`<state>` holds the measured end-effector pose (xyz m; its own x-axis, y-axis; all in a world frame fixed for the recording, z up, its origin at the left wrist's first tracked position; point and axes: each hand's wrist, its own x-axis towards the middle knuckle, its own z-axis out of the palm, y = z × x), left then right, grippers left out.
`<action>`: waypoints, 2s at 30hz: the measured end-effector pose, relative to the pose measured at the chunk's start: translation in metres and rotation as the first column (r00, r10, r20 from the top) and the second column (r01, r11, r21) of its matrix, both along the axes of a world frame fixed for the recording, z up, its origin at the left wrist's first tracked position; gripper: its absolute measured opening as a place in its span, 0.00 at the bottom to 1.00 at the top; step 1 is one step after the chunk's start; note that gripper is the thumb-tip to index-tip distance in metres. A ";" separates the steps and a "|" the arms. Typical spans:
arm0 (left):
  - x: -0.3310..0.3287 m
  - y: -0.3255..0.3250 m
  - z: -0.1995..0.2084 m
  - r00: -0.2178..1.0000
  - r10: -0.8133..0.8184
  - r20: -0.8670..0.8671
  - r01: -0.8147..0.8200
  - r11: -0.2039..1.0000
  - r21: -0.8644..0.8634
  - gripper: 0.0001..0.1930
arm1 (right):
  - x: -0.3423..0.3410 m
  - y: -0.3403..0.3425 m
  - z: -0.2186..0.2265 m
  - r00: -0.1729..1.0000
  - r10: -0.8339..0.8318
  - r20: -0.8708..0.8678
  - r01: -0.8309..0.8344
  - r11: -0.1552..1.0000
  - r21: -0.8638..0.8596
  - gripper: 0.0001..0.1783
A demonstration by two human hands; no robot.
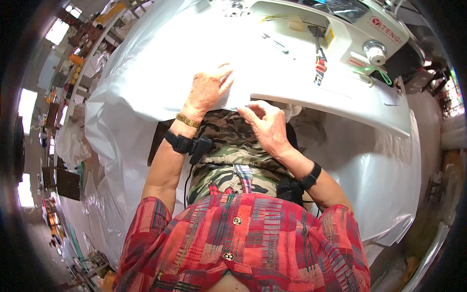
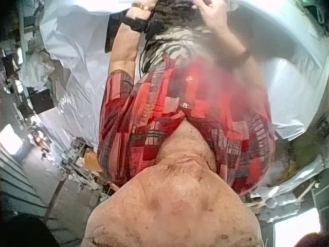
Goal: Sewing together large plastic sheets using an industrial sewing machine.
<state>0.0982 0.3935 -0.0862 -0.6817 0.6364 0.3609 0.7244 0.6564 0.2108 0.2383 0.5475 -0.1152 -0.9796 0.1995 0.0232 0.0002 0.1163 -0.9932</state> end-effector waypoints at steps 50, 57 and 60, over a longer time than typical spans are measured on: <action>0.010 -0.018 -0.012 0.956 -0.144 -0.256 0.202 0.955 0.218 0.18 | -0.031 -0.007 0.040 0.897 0.385 -0.218 0.132 0.238 0.962 0.13; 0.003 -0.027 -0.020 0.961 -0.247 -0.125 0.269 0.942 0.200 0.20 | -0.058 0.029 0.048 0.895 0.397 -0.206 -0.144 0.692 0.707 0.14; 0.004 -0.029 -0.020 0.960 -0.268 -0.080 0.279 0.934 0.221 0.20 | -0.074 0.032 0.042 0.958 0.265 -0.107 -0.196 0.883 0.427 0.13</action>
